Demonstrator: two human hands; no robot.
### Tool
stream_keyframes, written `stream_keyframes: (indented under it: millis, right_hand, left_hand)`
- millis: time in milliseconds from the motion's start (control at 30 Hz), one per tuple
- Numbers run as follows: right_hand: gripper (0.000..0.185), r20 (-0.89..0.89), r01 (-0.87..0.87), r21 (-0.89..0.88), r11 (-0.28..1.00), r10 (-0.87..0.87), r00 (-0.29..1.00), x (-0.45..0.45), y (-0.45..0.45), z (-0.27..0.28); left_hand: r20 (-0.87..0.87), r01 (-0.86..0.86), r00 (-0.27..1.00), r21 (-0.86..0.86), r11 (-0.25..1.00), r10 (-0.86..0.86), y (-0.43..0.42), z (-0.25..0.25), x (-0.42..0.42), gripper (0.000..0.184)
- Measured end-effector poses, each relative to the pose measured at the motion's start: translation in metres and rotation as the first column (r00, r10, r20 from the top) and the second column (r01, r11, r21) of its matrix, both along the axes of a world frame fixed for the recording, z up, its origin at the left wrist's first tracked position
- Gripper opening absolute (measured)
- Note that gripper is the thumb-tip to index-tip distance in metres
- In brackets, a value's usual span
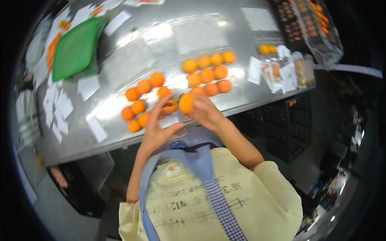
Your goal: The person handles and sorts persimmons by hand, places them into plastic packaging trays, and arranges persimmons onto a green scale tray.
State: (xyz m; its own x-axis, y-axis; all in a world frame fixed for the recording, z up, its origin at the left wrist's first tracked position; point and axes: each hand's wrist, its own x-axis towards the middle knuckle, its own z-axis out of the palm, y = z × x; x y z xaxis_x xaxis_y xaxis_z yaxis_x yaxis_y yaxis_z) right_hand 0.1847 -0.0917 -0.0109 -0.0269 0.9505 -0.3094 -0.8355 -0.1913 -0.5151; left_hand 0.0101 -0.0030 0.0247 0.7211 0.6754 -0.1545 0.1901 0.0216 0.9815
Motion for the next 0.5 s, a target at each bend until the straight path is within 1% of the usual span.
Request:
stream_keyframes:
  millis: [33,100,167,200,267,300,333,367,400,433,467,500]
  right_hand:
    - [0.048,-0.042,-0.05,0.018,0.999,0.051,0.998,-0.014,0.003,-0.001]
    - [0.048,-0.052,-0.055,-0.04,0.998,0.053,0.997,-0.04,0.015,0.011]
    - [0.049,-0.028,-0.07,-0.116,0.991,0.067,0.997,-0.051,0.02,0.009]
    - [0.05,0.058,-0.124,-0.14,0.982,0.134,0.989,-0.049,0.021,0.005]
    - [0.051,0.226,-0.22,-0.2,0.955,0.263,0.938,-0.045,0.024,0.002]
    - [0.053,0.459,-0.208,-0.187,0.96,0.272,0.845,-0.05,0.027,0.002]
    - [0.055,0.672,-0.189,-0.17,0.967,0.254,0.696,-0.055,0.032,0.006]
    - [0.057,0.848,-0.152,-0.153,0.976,0.209,0.486,-0.056,0.035,0.01]
    - [0.058,0.918,-0.151,-0.152,0.977,0.196,0.346,-0.062,0.035,0.009]
    - [0.057,0.982,-0.155,-0.109,0.982,0.131,0.138,-0.07,0.038,0.006]
    - [0.052,0.985,-0.225,-0.145,0.964,0.163,0.063,-0.073,0.047,0.022]
    - [0.048,0.969,-0.205,-0.237,0.95,0.245,0.014,-0.078,0.052,0.027]
  left_hand:
    - [0.027,0.007,1.0,-0.023,1.0,-0.007,0.003,-0.001,-0.004,0.067]
    - [0.099,0.017,0.995,-0.1,0.995,-0.007,0.007,-0.01,-0.016,0.064]
    - [0.097,-0.004,0.995,-0.152,0.988,0.019,0.013,-0.015,-0.029,0.062]
    - [0.102,-0.011,0.994,-0.179,0.984,0.029,0.014,-0.017,-0.034,0.062]
    - [0.076,-0.067,0.994,-0.142,0.988,0.079,0.015,-0.016,-0.043,0.059]
    - [0.067,-0.095,0.992,-0.133,0.986,0.105,0.016,-0.019,-0.048,0.058]
    - [0.068,-0.111,0.99,-0.124,0.986,0.12,0.017,-0.02,-0.049,0.058]
    - [-0.004,-0.121,0.993,-0.065,0.991,0.121,0.017,-0.02,-0.053,0.056]
    - [-0.043,-0.103,0.994,-0.048,0.994,0.101,0.019,-0.024,-0.058,0.055]
    - [-0.103,-0.065,0.992,0.023,0.998,0.067,0.02,-0.024,-0.061,0.053]
    - [-0.067,-0.07,0.995,0.069,0.995,0.075,0.018,-0.029,-0.06,0.05]
    - [-0.015,-0.144,0.989,0.031,0.989,0.145,0.014,-0.042,-0.063,0.047]
